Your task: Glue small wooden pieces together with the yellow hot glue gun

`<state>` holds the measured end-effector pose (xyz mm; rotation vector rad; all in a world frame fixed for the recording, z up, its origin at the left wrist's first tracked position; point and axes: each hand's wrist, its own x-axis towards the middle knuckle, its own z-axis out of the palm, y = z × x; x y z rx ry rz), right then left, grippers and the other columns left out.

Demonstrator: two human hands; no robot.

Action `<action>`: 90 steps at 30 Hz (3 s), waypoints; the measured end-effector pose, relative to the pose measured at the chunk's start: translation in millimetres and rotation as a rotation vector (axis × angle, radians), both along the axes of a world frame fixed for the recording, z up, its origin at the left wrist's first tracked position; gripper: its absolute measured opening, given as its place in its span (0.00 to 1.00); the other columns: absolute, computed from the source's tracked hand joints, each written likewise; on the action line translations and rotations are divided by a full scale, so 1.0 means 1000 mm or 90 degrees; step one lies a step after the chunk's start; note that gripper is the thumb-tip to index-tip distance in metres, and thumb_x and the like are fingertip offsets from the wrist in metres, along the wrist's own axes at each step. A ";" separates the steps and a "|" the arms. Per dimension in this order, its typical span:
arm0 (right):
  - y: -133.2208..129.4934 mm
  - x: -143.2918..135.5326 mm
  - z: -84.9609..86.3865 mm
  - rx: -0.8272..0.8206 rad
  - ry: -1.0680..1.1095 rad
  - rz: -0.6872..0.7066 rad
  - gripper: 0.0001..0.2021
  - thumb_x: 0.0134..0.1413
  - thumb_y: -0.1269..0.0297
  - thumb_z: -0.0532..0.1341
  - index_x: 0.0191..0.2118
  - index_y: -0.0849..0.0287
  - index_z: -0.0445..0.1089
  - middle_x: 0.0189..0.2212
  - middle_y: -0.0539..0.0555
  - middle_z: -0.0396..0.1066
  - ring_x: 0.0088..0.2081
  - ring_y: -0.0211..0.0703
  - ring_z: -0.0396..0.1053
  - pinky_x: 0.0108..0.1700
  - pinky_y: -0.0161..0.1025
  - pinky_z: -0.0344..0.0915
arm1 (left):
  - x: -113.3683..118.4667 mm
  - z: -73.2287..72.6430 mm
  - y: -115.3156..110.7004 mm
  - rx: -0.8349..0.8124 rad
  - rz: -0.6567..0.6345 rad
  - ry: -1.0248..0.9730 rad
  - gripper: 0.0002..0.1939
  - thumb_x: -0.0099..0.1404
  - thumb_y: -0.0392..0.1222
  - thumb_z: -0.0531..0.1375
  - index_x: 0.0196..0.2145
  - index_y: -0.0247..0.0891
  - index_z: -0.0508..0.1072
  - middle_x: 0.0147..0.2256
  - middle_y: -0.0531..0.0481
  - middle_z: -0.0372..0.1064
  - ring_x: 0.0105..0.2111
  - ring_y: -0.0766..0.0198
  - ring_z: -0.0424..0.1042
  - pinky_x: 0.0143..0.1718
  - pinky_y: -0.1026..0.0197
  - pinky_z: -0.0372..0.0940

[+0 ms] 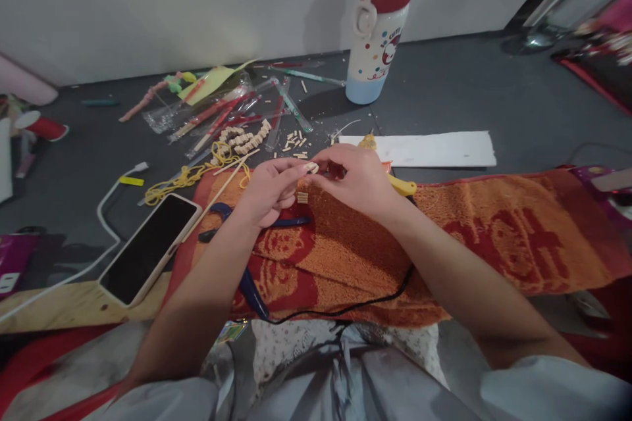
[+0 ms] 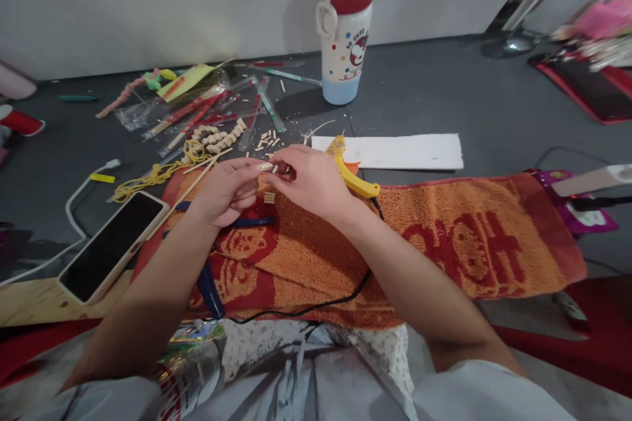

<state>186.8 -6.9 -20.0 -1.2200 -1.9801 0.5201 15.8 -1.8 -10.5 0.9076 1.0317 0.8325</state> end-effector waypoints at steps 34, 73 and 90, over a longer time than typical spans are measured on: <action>0.012 0.019 -0.004 -0.020 -0.209 -0.058 0.12 0.54 0.69 0.56 0.21 0.58 0.69 0.23 0.53 0.69 0.26 0.40 0.62 0.30 0.39 0.51 | -0.014 0.010 0.011 0.017 0.195 -0.210 0.12 0.64 0.49 0.60 0.29 0.40 0.71 0.13 0.61 0.41 0.12 0.76 0.38 0.11 0.68 0.34; -0.002 0.002 -0.006 0.040 -0.114 -0.031 0.13 0.61 0.64 0.56 0.31 0.58 0.76 0.30 0.54 0.75 0.31 0.40 0.67 0.33 0.38 0.55 | 0.000 0.004 0.001 -0.053 -0.021 0.024 0.10 0.51 0.40 0.68 0.29 0.33 0.73 0.12 0.65 0.45 0.12 0.80 0.40 0.13 0.74 0.36; 0.001 0.009 -0.004 -0.002 -0.235 0.024 0.13 0.50 0.75 0.51 0.28 0.60 0.74 0.29 0.55 0.75 0.30 0.42 0.67 0.31 0.40 0.54 | -0.009 0.014 0.006 -0.017 0.155 -0.152 0.10 0.64 0.46 0.59 0.28 0.38 0.71 0.13 0.63 0.41 0.12 0.76 0.38 0.11 0.71 0.36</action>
